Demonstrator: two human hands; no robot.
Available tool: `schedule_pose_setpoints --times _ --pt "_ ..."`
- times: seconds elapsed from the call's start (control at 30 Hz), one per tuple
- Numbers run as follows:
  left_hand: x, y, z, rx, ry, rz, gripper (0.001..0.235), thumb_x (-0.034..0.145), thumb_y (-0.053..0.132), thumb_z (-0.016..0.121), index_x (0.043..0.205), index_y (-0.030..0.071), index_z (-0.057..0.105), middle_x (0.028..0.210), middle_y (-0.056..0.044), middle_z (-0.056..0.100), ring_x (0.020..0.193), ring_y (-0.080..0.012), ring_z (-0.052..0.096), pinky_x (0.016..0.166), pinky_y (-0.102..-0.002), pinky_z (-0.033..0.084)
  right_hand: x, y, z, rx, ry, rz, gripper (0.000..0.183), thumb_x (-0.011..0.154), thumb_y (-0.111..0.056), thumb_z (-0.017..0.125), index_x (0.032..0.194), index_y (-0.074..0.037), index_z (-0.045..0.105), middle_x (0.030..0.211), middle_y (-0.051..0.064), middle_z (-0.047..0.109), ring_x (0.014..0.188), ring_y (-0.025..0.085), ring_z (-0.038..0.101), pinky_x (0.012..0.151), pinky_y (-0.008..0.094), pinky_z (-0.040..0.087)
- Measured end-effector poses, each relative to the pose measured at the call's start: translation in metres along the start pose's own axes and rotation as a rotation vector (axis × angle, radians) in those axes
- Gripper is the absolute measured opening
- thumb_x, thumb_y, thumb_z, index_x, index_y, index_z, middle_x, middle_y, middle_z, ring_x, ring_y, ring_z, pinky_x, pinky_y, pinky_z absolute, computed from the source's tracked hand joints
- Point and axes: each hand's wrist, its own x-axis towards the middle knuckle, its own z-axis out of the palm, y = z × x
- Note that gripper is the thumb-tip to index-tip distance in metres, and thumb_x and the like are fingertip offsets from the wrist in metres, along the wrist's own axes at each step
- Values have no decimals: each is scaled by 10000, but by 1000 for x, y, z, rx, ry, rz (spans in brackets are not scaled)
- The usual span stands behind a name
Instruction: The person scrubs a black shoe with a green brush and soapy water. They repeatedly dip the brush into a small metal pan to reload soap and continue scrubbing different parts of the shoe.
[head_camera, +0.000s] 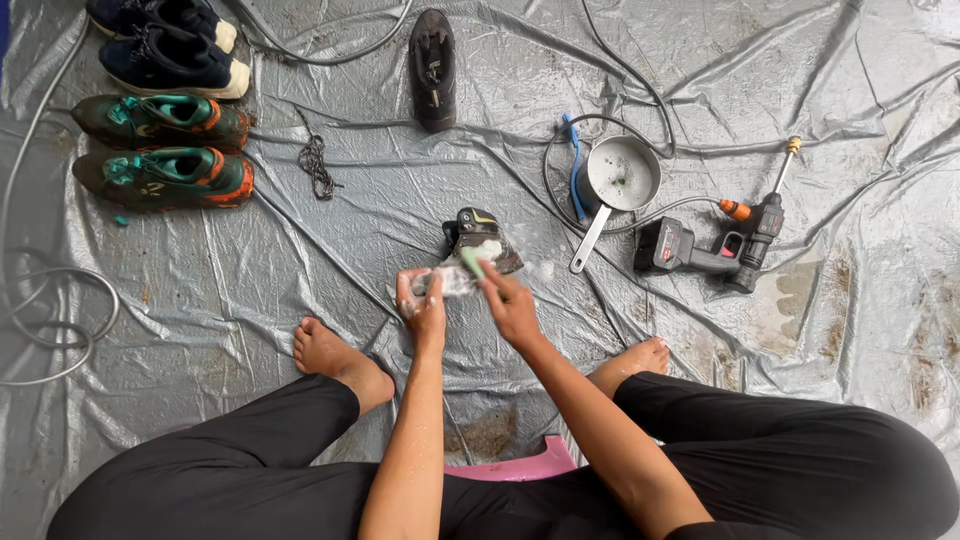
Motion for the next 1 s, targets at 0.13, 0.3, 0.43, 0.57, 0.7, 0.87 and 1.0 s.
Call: schedule_pose_setpoints --times 0.13,0.3,0.43,0.57,0.7,0.87,1.0 --pt "-11 26 -4 122 -18 -102 239 753 339 879 914 223 747 923 -60 753 947 -264 747 828 -396 563 -15 -30 -27 -75 25 220 437 1085 -449 525 1511 -395 608 1150 326 739 1119 521 694 990 620 527" --pt "12 -4 7 -116 -22 -208 149 853 137 811 954 113 703 802 -168 740 614 -291 753 512 -346 630 -22 -56 0 45 -79 -2 433 1108 -411 559 1522 -306 631 1176 296 750 1042 464 747 937 561 585" --pt "-1 -3 14 1 31 -141 251 776 279 890 909 137 733 957 -146 755 860 -283 721 738 -397 557 -7 -19 -25 -43 24 249 445 1098 -456 507 1526 -372 596 1223 333 728 1192 546 657 1072 621 494" --pt "5 10 19 51 57 5 235 733 268 901 861 179 726 943 -81 705 914 -270 687 808 -392 549 -17 -49 -28 9 69 172 433 1085 -426 548 1506 -357 619 1226 302 736 1204 515 663 1048 604 514" --pt "9 37 -7 151 55 58 230 713 238 895 852 187 719 959 -75 691 921 -278 692 823 -387 544 -32 -46 -2 92 110 -80 405 1077 -247 612 1477 -199 661 1299 288 721 1195 500 680 1028 594 540" --pt "8 62 -18 259 6 142 229 722 267 893 867 179 738 924 -139 708 939 -377 721 822 -450 571 -34 -30 -10 22 27 324 456 1079 -453 540 1520 -356 604 1294 184 754 1270 465 647 1130 582 475" --pt "27 38 -19 276 -129 -29 218 801 309 896 937 194 769 923 -89 762 890 -300 744 788 -395 608 -38 -55 10 60 18 87 415 1069 -383 624 1483 -386 637 1218 190 777 1137 447 722 945 565 564"
